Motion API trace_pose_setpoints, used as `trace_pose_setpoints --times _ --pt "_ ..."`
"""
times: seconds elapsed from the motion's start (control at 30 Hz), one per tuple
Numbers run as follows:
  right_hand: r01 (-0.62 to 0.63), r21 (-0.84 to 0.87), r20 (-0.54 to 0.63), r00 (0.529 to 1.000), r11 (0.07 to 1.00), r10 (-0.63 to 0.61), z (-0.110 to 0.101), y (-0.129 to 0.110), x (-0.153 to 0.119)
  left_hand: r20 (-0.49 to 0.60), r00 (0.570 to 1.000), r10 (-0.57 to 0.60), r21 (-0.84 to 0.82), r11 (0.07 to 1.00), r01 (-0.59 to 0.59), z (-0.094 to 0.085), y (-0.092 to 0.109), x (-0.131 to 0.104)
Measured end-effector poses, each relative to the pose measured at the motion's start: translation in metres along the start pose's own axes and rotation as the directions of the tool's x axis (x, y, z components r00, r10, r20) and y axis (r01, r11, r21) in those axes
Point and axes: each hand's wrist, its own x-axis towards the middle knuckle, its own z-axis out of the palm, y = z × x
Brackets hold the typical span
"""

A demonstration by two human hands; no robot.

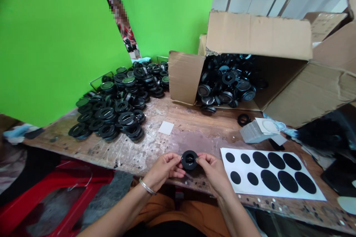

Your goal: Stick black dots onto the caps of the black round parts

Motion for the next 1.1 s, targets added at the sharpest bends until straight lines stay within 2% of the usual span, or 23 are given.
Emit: trace_pose_setpoints --times 0.33,0.53,0.6,0.7,0.77,0.83,0.9,0.97,1.03,1.1 --pt "0.067 -0.16 -0.045 0.996 0.985 -0.075 0.001 0.0 0.001 -0.032 0.998 0.047 0.067 0.997 -0.045 0.001 0.0 0.001" --pt "0.206 -0.373 -0.049 0.969 0.905 -0.241 0.001 0.003 0.0 -0.042 0.996 0.083 0.086 0.993 -0.079 0.006 0.003 0.002" --pt "0.288 -0.506 -0.015 0.94 0.813 -0.342 0.002 0.004 -0.001 -0.045 0.995 0.092 0.086 0.992 -0.088 0.008 0.004 0.004" --pt "0.367 -0.738 0.083 0.882 0.566 -0.463 0.004 -0.001 -0.004 -0.041 0.995 0.089 0.095 0.992 -0.085 0.01 0.005 0.007" --pt "0.326 -0.852 0.134 0.892 0.41 -0.431 0.003 -0.006 -0.005 -0.037 0.996 0.085 0.103 0.991 -0.081 0.011 0.005 0.008" --pt "0.265 -0.906 0.148 0.929 0.33 -0.338 -0.001 -0.012 -0.003 -0.035 0.996 0.084 0.108 0.991 -0.08 0.011 0.006 0.009" --pt "0.249 -0.893 0.162 0.955 0.376 -0.249 -0.007 -0.015 0.002 -0.031 0.996 0.082 0.108 0.991 -0.078 0.01 0.006 0.01" --pt "0.229 -0.81 0.18 0.973 0.54 -0.144 -0.013 -0.016 0.01 -0.023 0.997 0.076 0.103 0.992 -0.073 0.01 0.007 0.011" --pt "0.133 -0.71 0.193 0.981 0.691 0.009 -0.014 -0.015 0.019 -0.011 0.998 0.068 0.095 0.993 -0.066 0.008 0.007 0.012" --pt "0.04 -0.685 0.177 0.978 0.728 0.113 -0.008 -0.014 0.028 0.005 0.999 0.054 0.084 0.995 -0.054 0.006 0.007 0.013"
